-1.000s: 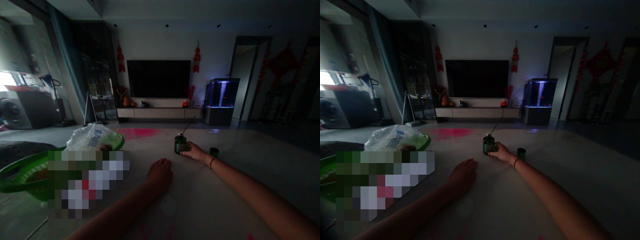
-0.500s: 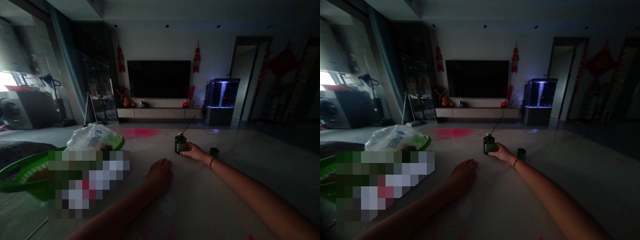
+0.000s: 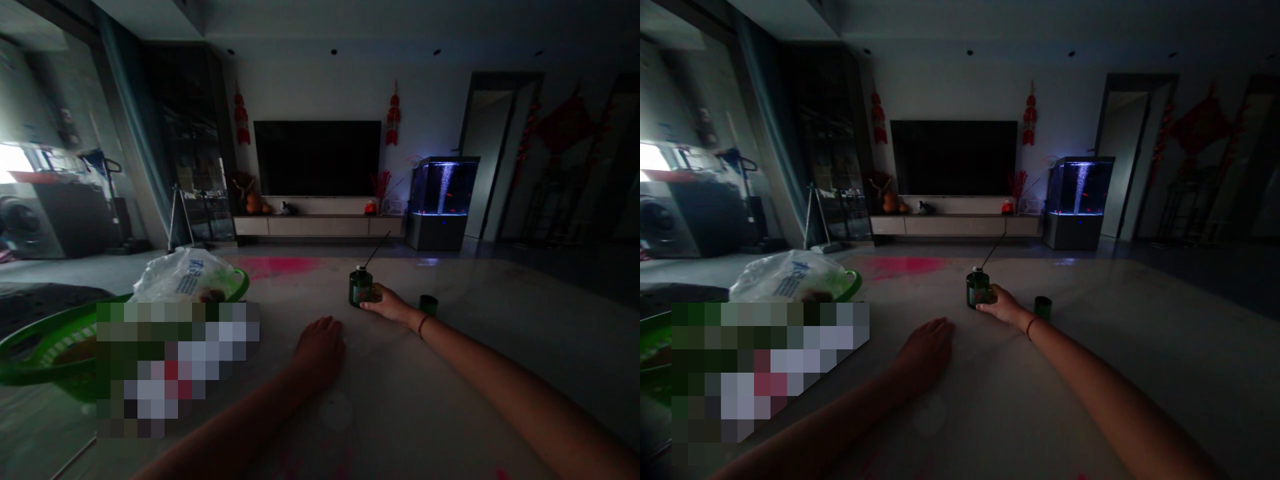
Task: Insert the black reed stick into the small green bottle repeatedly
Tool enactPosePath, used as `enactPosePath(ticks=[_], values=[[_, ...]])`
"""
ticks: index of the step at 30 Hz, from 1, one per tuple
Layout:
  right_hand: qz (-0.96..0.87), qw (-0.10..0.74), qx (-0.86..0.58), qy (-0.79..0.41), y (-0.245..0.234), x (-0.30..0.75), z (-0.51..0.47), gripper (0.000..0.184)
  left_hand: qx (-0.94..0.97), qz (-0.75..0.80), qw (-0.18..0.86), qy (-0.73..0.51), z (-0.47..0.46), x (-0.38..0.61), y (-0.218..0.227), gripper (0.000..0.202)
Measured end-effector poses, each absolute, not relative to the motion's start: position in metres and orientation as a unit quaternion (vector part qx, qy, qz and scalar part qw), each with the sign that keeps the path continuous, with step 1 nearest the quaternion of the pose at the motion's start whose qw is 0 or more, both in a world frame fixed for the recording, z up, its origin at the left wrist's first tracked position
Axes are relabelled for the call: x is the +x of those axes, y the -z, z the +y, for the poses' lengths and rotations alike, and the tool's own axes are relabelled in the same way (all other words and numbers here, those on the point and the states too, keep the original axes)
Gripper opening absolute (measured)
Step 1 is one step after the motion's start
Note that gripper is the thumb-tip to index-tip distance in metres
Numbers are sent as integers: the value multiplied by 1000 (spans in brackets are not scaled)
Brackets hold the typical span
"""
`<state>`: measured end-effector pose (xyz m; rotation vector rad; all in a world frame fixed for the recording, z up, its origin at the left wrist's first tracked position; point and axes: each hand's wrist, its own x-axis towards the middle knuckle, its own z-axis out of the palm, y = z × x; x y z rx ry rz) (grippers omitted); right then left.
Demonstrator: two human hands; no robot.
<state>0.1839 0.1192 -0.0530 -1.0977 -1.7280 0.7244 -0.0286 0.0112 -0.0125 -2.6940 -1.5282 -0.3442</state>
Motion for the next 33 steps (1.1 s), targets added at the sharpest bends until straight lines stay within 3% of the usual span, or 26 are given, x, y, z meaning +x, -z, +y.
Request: enactPosePath(ticks=[12, 33], values=[[-706, 460, -486, -230, 60, 180, 127, 40, -864, -490, 36, 109, 15, -30, 19, 40], [-716, 442, -458, -286, 54, 183, 122, 38, -861, -501, 23, 88, 11, -27, 11, 39]])
